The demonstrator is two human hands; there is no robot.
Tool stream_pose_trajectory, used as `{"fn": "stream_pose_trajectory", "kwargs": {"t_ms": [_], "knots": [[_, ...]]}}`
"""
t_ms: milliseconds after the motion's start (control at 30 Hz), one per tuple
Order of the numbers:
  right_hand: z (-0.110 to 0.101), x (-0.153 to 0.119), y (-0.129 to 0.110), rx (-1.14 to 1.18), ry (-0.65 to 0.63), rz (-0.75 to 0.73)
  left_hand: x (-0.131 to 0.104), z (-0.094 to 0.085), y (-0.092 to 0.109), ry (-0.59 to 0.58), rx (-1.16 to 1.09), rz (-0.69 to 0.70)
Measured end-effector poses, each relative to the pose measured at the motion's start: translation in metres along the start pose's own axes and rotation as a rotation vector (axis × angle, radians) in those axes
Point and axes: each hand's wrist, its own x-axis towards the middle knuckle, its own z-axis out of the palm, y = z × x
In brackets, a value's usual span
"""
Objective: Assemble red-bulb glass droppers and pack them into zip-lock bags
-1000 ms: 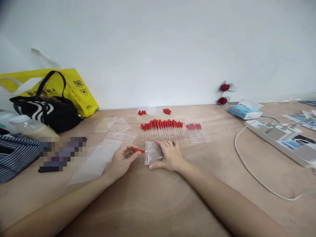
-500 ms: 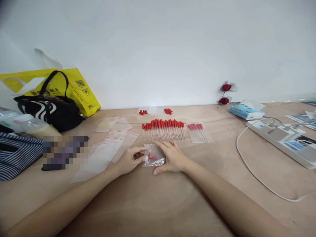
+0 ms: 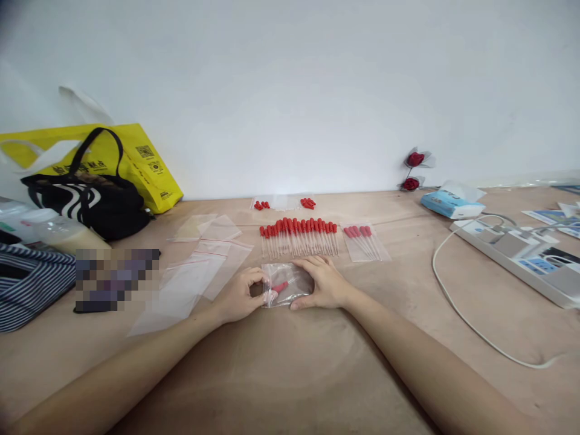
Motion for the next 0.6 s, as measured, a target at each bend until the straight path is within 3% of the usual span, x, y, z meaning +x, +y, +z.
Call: {"fn": "stream_pose_trajectory", "kwargs": {"t_ms": [167,333,433,600], "knots": [[0.0,0.0,0.0,-0.009,0.003,0.0,-0.002,0.005,-0.002,0.04,0.007,-0.038],[-0.001,0.0,-0.002,-0.017,-0.004,0.0,0.006,-0.001,-0.016,0.115,-0.163,-0.142],[-0.001,0.0,-0.003,-0.019,-0.007,0.005,0.031,-0.019,-0.031,0.21,-0.156,-0.272],[-0.001,0.0,-0.004,-0.023,-0.01,0.001,0.098,-0.039,-0.059,0.338,-0.047,-0.452]]}}
